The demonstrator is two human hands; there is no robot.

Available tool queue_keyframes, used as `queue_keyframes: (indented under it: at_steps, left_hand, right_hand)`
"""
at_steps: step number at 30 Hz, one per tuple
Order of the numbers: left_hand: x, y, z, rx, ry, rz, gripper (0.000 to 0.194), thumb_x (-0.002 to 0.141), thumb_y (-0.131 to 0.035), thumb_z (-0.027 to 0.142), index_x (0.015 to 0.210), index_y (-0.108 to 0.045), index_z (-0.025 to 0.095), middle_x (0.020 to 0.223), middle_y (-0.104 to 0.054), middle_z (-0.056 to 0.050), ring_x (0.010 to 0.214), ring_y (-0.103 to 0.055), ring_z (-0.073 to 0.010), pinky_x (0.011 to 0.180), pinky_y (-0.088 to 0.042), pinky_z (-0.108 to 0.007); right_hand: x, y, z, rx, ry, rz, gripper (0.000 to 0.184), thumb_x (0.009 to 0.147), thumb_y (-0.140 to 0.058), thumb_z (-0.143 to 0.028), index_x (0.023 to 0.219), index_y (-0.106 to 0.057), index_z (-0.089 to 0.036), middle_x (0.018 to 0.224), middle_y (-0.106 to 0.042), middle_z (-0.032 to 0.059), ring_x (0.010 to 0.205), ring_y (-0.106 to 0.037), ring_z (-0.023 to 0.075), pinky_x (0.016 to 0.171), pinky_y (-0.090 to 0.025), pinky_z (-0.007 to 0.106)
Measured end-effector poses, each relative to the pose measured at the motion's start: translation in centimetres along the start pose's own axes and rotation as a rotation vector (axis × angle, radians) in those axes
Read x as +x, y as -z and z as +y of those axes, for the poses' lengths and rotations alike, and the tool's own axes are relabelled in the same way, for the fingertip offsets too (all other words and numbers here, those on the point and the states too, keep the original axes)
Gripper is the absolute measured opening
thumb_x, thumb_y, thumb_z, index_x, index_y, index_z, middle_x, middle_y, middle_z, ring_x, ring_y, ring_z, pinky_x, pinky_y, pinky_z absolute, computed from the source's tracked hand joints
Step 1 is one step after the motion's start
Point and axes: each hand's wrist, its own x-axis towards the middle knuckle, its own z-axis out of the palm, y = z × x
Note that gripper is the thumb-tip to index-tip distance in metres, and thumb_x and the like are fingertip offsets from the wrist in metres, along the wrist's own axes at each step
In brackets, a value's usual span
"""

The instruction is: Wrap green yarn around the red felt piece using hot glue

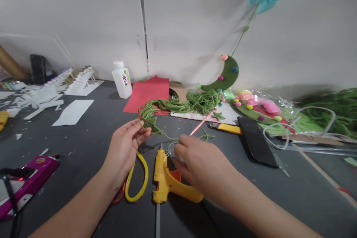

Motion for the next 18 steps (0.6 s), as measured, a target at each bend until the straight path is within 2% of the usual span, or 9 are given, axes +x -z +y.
queue_keyframes:
  at_steps: [1,3,5,7,11,13,15,18]
  left_hand:
    - [0.1,0.1,0.0,0.001,-0.016,0.004,0.008,0.073,-0.068,0.007,0.067,-0.065,0.012,0.063,-0.063,0.001,0.057,-0.065,-0.0093,0.055,-0.057,-0.017]
    - [0.4,0.2,0.0,0.008,-0.039,0.005,0.007,0.072,-0.070,0.009,0.067,-0.065,0.012,0.062,-0.064,0.001,0.057,-0.066,-0.0101,0.055,-0.057,-0.018]
    - [0.6,0.4,0.0,0.021,-0.051,0.000,0.008,0.069,-0.073,0.011,0.068,-0.065,0.012,0.062,-0.065,0.001,0.057,-0.067,-0.0110,0.056,-0.057,-0.019]
    - [0.9,0.5,0.0,0.039,-0.059,-0.008,0.010,0.066,-0.075,0.013,0.069,-0.065,0.013,0.062,-0.065,0.001,0.057,-0.067,-0.0115,0.056,-0.057,-0.020]
    - [1.7,1.0,0.3,0.084,-0.079,-0.010,0.015,0.064,-0.076,0.014,0.070,-0.063,0.013,0.061,-0.065,0.002,0.056,-0.067,-0.0111,0.058,-0.056,-0.021]
    - [2.1,1.2,0.4,0.116,-0.085,-0.014,0.015,0.064,-0.075,0.014,0.072,-0.063,0.012,0.059,-0.064,0.002,0.055,-0.066,-0.0110,0.057,-0.056,-0.020]
    - [2.3,1.4,0.4,0.154,-0.084,-0.024,0.015,0.065,-0.075,0.015,0.073,-0.063,0.011,0.057,-0.064,0.002,0.053,-0.065,-0.0110,0.054,-0.055,-0.020]
    - [1.9,1.1,0.3,0.209,-0.074,-0.053,0.016,0.065,-0.075,0.017,0.075,-0.063,0.011,0.058,-0.064,0.002,0.052,-0.065,-0.0108,0.052,-0.053,-0.019]
  right_hand:
    - [-0.4,0.0,-0.6,0.051,0.014,-0.089,0.011,0.083,-0.058,-0.019,0.082,-0.069,-0.016,0.084,-0.069,0.0098,0.070,-0.066,0.0252,0.057,-0.047,0.033]
    - [-1.1,-0.4,-1.5,0.068,0.084,-0.174,0.016,0.080,-0.062,-0.024,0.092,-0.068,-0.015,0.087,-0.068,0.0094,0.066,-0.066,0.0243,0.052,-0.044,0.032]
    - [-1.4,-1.0,-2.0,0.021,0.137,-0.185,0.026,0.076,-0.060,-0.015,0.101,-0.067,-0.013,0.093,-0.068,0.0119,0.068,-0.067,0.0248,0.051,-0.042,0.031]
    - [-1.4,-1.5,-2.0,0.034,0.120,-0.191,0.033,0.071,-0.055,-0.006,0.102,-0.065,-0.011,0.095,-0.068,0.0126,0.066,-0.066,0.0225,0.050,-0.039,0.030]
    - [-1.2,-0.6,-1.4,0.347,0.036,-0.203,0.021,0.066,-0.058,-0.010,0.086,-0.061,-0.017,0.086,-0.067,0.0056,0.063,-0.062,0.0180,0.049,-0.036,0.025]
    - [-1.1,0.4,-1.0,0.533,-0.012,-0.224,0.022,0.065,-0.064,-0.016,0.086,-0.058,-0.020,0.077,-0.065,0.0000,0.060,-0.059,0.0156,0.047,-0.034,0.022]
    - [-1.0,1.2,-0.6,0.666,-0.062,-0.199,0.022,0.065,-0.067,-0.019,0.084,-0.056,-0.022,0.070,-0.062,-0.0037,0.056,-0.054,0.0130,0.045,-0.033,0.020]
    - [-0.7,1.7,-0.2,0.756,-0.106,0.025,0.011,0.070,-0.063,-0.020,0.073,-0.052,-0.022,0.066,-0.058,-0.0038,0.056,-0.051,0.0126,0.046,-0.036,0.021]
